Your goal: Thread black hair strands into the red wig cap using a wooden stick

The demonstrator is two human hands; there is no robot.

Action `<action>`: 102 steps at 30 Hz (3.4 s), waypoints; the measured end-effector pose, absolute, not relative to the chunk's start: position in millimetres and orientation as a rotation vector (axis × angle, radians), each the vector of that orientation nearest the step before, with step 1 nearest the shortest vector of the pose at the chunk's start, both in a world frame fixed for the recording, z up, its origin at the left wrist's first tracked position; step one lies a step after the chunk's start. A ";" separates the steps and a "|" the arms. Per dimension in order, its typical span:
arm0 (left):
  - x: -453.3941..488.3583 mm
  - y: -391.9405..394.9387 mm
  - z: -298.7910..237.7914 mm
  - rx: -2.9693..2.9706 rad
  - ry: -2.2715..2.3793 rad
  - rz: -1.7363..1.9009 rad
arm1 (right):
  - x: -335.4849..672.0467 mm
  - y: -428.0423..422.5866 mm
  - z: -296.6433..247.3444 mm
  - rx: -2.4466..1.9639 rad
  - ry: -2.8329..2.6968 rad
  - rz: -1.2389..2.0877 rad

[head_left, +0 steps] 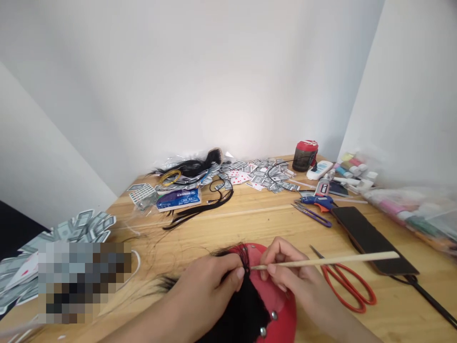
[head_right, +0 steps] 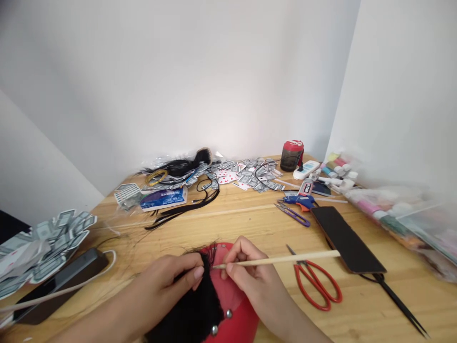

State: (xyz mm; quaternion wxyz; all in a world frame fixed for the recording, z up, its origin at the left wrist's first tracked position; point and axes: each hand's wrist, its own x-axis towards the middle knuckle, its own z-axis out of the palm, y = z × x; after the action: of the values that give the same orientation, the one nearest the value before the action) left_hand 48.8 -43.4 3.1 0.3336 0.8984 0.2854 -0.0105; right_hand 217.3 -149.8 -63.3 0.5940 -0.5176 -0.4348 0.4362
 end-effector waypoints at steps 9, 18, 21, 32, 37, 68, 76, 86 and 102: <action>70.4 -42.0 22.1 2.751 0.710 -0.278 | 216.4 -145.3 -67.0 -1.184 -0.976 0.996; 84.6 -55.9 30.6 3.096 0.647 -0.418 | 217.3 -142.9 -63.9 -1.136 -0.925 1.104; 86.2 -57.7 35.4 3.098 0.654 -0.463 | 217.4 -141.8 -64.7 -1.131 -0.916 1.088; 76.8 -64.1 33.1 3.253 0.472 -0.491 | 220.1 -137.1 -66.7 -1.120 -0.874 1.115; 62.2 -55.8 25.6 3.311 0.291 -0.367 | 220.1 -135.8 -66.1 -1.101 -0.838 1.137; 23.0 -36.1 -36.5 1.958 0.512 0.476 | 228.6 -145.7 -68.0 -1.255 -1.206 0.899; 24.4 -36.5 -42.5 1.873 0.512 0.504 | 224.3 -146.3 -70.2 -1.290 -1.168 0.854; 26.3 -31.6 -46.9 1.692 0.537 0.439 | 219.0 -147.2 -66.0 -1.375 -1.128 0.767; 28.8 -35.6 -44.6 1.700 0.549 0.495 | 212.7 -146.2 -88.8 -1.220 -1.411 0.159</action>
State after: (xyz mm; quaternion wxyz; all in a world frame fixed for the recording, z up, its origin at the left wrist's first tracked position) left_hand 28.8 -35.6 -44.6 0.6003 0.7334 0.2369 0.2137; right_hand 212.7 -146.2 -88.8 0.5930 -0.5247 -0.6069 0.0685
